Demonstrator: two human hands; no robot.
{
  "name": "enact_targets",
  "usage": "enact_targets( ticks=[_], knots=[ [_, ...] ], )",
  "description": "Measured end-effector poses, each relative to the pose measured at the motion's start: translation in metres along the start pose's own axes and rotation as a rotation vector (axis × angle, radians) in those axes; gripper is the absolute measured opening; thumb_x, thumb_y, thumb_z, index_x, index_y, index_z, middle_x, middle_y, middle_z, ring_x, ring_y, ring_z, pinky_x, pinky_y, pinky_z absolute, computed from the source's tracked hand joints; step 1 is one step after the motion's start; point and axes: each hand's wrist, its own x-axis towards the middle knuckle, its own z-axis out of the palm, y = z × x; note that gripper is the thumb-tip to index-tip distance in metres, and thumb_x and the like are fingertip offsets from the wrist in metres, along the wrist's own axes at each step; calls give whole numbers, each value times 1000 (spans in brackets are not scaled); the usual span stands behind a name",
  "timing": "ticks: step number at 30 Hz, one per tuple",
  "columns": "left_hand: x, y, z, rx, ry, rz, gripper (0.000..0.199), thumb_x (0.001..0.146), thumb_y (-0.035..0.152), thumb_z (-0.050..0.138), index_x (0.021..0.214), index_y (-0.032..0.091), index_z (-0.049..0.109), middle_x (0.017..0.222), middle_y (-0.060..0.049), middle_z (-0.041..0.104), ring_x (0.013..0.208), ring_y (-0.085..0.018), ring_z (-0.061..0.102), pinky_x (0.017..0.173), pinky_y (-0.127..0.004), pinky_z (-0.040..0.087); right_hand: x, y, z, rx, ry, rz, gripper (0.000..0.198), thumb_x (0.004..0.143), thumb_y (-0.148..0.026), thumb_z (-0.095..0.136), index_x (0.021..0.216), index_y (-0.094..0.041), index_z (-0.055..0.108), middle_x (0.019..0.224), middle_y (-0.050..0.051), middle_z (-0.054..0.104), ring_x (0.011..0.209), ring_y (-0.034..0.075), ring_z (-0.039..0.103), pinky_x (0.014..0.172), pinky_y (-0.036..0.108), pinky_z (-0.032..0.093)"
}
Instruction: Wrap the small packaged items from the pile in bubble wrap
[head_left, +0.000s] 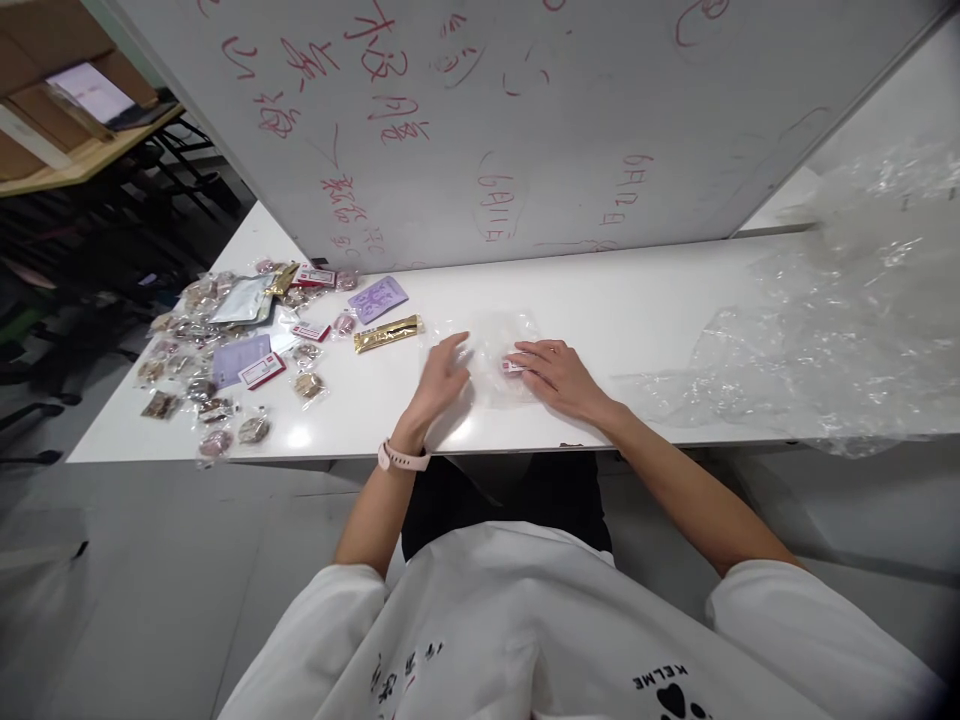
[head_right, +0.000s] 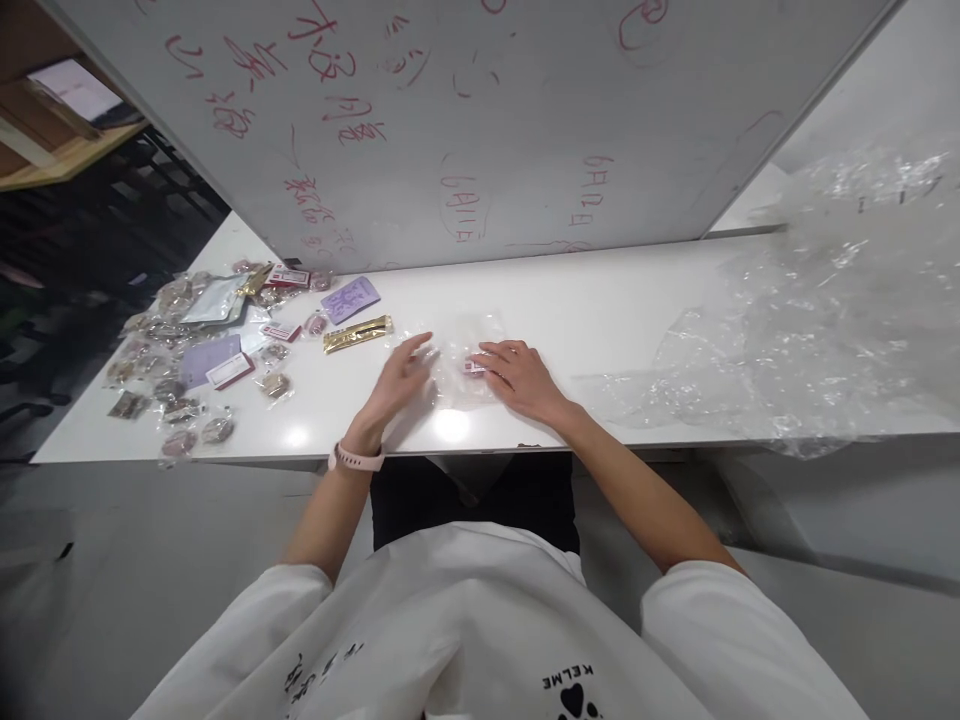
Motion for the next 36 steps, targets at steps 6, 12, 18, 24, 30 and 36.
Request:
enact_targets(
  ticks=[6, 12, 18, 24, 30, 36],
  knots=[
    [-38, 4, -16, 215, 309, -434, 57, 92, 44, 52, 143, 20, 44, 119, -14, 67, 107, -31, 65, 90, -46, 50, -1, -4, 2, -193, -32, -46, 41, 102, -44, 44, 140, -40, 58, 147, 3, 52, 129, 32, 43, 98, 50, 37],
    [-22, 3, -17, 244, 164, -488, 31, 89, 44, 55, 106, 20, 64, 84, -9, 72, 87, -29, 68, 78, -40, 48, 0, -6, 4, -245, -38, -91, 41, 103, -43, 41, 141, -38, 55, 151, 3, 48, 133, 31, 42, 106, 51, 32],
    [-24, 5, -17, 252, 334, -508, 53, 89, 43, 55, 135, 17, 49, 110, -12, 71, 103, -30, 66, 88, -41, 47, 2, -6, 6, -181, -103, -203, 47, 104, -32, 33, 151, -29, 41, 161, 1, 38, 147, 22, 32, 117, 47, 23],
    [-19, 3, -15, 412, 258, -562, 34, 91, 51, 50, 99, 19, 59, 104, -15, 70, 104, -37, 63, 88, -48, 42, 11, -11, 1, -229, -147, -192, 44, 102, -33, 37, 145, -34, 50, 156, 2, 43, 136, 29, 40, 105, 50, 31],
    [-15, 0, -21, 250, 283, -511, 22, 81, 29, 60, 65, 20, 47, 84, -9, 65, 85, -27, 62, 78, -41, 41, 13, -13, 0, -209, -136, -200, 41, 100, -30, 40, 138, -31, 57, 151, 5, 48, 132, 30, 43, 105, 50, 32],
    [0, 19, -14, -966, 172, -386, 19, 69, 32, 75, 73, 18, 62, 81, -4, 69, 80, -17, 64, 78, -32, 48, 12, -10, 2, -155, -127, -205, 43, 101, -31, 42, 141, -32, 56, 153, 4, 48, 137, 28, 43, 112, 51, 31]
  ],
)
